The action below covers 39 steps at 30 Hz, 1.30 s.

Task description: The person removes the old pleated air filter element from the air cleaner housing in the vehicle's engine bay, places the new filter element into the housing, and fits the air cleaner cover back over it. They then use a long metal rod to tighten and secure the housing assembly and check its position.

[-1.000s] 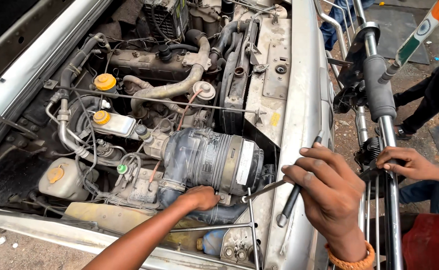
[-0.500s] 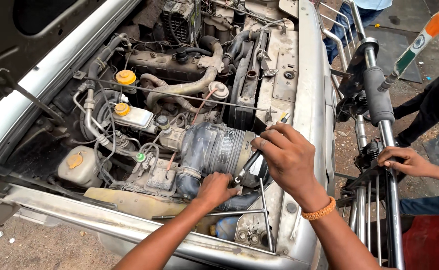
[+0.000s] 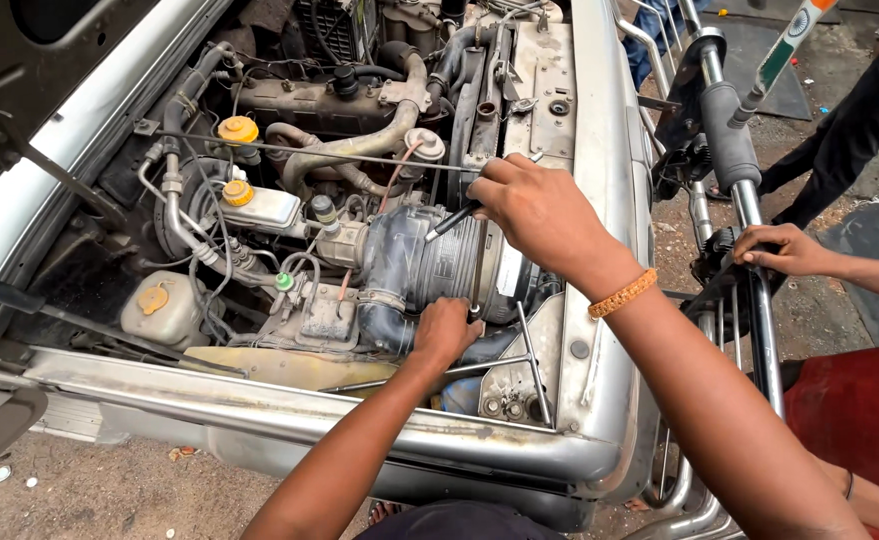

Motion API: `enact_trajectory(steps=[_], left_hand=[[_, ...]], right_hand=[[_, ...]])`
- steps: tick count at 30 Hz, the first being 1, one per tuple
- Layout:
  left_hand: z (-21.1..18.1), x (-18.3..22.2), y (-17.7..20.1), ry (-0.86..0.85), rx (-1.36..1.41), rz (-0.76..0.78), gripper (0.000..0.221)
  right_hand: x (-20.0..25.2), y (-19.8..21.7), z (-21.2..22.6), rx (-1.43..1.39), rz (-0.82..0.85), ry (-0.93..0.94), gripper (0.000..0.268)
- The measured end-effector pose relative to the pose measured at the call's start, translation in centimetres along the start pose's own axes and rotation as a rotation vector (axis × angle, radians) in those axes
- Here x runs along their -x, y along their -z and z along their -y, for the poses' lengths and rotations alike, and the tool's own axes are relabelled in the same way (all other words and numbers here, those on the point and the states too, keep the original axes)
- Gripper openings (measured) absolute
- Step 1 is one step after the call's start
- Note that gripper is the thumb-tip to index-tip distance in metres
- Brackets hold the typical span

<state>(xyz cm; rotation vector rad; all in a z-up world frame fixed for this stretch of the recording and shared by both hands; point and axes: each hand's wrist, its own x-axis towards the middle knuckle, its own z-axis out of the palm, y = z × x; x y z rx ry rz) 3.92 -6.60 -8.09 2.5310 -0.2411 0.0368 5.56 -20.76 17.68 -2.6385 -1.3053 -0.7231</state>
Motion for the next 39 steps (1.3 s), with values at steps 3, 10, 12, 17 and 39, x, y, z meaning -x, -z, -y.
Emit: enact_trajectory(steps=[3, 10, 12, 17, 39], left_hand=[[0.2, 0.0, -0.3, 0.011, -0.005, 0.018, 0.031], [-1.4, 0.9, 0.6, 0.033, 0.048, -0.015, 0.034], [-3.8, 1.4, 2.4, 0.004, 0.236, -0.201, 0.048], [-9.7, 1.9, 8.6, -0.311, 0.636, -0.485, 0.072], [-5.2, -7.2, 5.8, 0.002, 1.554, 0.025, 0.024]], right_hand=[[-0.5, 0.9, 0.9, 0.072, 0.064, -0.014, 0.018], [-1.6, 1.1, 1.9, 0.036, 0.309, -0.320, 0.033], [-1.0, -1.1, 0.8, -0.211, 0.052, -0.456, 0.037], [-1.0, -2.1, 0.6, -0.432, -0.077, -0.734, 0.041], [-0.1, 0.9, 0.3, -0.026, 0.141, -0.146, 0.033]])
